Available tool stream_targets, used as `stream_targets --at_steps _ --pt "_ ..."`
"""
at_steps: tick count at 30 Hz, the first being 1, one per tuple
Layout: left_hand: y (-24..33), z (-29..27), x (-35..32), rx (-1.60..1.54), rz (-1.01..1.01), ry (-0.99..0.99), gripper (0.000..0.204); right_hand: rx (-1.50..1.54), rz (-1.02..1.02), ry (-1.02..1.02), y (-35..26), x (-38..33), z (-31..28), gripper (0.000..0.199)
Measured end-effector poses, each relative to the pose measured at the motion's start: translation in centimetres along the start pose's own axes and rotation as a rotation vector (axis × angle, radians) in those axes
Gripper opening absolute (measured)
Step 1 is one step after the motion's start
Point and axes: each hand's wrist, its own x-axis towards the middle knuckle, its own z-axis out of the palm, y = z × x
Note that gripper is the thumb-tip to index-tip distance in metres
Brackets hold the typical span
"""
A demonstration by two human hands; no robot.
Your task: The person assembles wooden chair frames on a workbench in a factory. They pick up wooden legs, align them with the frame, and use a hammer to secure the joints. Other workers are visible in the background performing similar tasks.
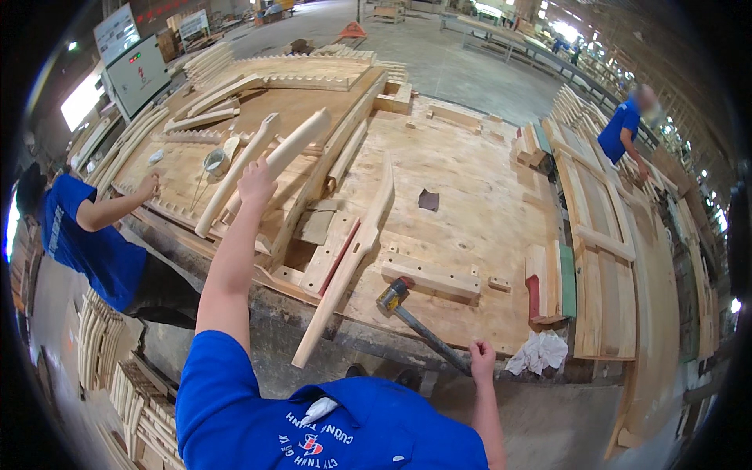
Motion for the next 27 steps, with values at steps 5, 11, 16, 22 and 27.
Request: stream_targets --at_steps 5,11,16,22,27 --pt "3.3 -3.5 -0.5 -0.450 0.077 0.317 0.050 0.070 -0.062 -0.126 -4.1 3.1 0.6 0.013" --pt "13.6 -9.8 -4.5 -0.650 0.114 0.052 0.048 0.037 -0.390 -0.200 -15.1 5.6 3.0 0.011" --pt "15.9 -10.0 -7.1 -0.099 0.732 0.608 0.058 -0.141 -0.813 -0.229 -23.2 5.7 2.4 0.011" --pt "22.3 -6.9 -12.9 0.093 1.082 0.437 0.061 -0.544 -1.112 -0.004 -25.4 8.3 4.2 0.043" --pt "24.3 -4.1 -15.9 0.057 1.095 0.416 0.057 -0.724 -0.814 -0.286 -21.4 12.2 6.0 0.066"
